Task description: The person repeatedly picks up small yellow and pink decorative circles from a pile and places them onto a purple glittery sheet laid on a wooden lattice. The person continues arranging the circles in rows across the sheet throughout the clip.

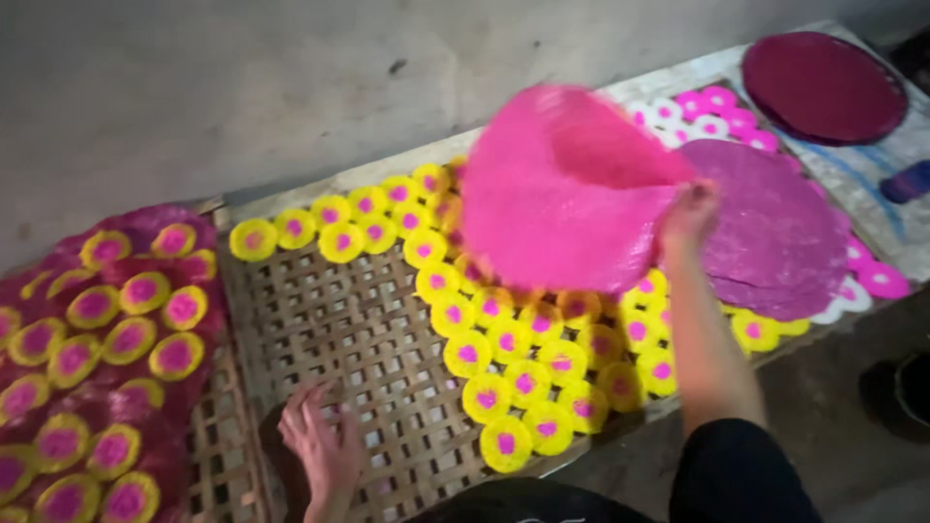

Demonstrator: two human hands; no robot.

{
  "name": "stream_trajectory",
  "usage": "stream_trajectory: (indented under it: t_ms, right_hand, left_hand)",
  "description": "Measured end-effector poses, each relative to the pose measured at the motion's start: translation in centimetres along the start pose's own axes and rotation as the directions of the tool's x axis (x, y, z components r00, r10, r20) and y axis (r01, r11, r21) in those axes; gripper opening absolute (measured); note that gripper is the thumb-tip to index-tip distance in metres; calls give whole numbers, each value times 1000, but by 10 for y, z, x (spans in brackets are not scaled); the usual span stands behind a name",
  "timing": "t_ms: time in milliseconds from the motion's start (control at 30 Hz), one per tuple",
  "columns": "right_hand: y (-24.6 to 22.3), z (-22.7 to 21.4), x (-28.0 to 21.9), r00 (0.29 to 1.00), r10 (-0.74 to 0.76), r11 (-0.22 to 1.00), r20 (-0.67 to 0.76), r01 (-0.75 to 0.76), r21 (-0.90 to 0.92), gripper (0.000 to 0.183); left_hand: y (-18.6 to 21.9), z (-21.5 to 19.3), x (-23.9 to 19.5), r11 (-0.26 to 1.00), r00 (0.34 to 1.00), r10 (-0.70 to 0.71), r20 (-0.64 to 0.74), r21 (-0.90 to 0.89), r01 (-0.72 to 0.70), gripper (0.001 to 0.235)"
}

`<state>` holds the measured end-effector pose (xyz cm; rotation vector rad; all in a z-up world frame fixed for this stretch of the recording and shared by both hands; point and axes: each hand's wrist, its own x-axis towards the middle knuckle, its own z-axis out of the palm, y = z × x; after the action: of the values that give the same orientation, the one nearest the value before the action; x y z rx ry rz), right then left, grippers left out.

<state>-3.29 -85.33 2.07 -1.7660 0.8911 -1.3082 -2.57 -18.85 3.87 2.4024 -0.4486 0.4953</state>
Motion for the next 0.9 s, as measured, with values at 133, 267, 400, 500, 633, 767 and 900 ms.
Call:
stream_trajectory:
  t_ms: [133,267,400,500,633,767,900]
  right_hand:
    - [36,-111,69,910,224,972,-348,-181,152,21]
    - [61,-165,69,770,540,613,-340,-83,785,61]
    - [72,-182,61,756,511,649,-408,-28,760,65]
    - [61,-166,38,811,461,815,-361,-226,534,56]
    - [18,-86,-43,968,242,952,-69,-223,210,50]
    - [-37,11,-165,916,-142,979,375,74,189,50]
    - [-122,69,-317,767,-327,940,552,205,273,54]
  left_hand:
    - [14,7,-9,998,998,-55,-27,4,55,46]
    - [25,5,-5,999,999,-49,11,11,49,46]
    - [25,-7,-2,994,995,-96,37,60,94,45]
    - [-3,-21,-2,989,991,-129,19,78,127,51]
    - [-76,-45,-18,937,956,-265,-126,201,286,57]
    - [-160,-80,-29,808,874,-411,-258,340,481,60]
    - [-235,-125,-23,726,807,-523,-275,352,591,52]
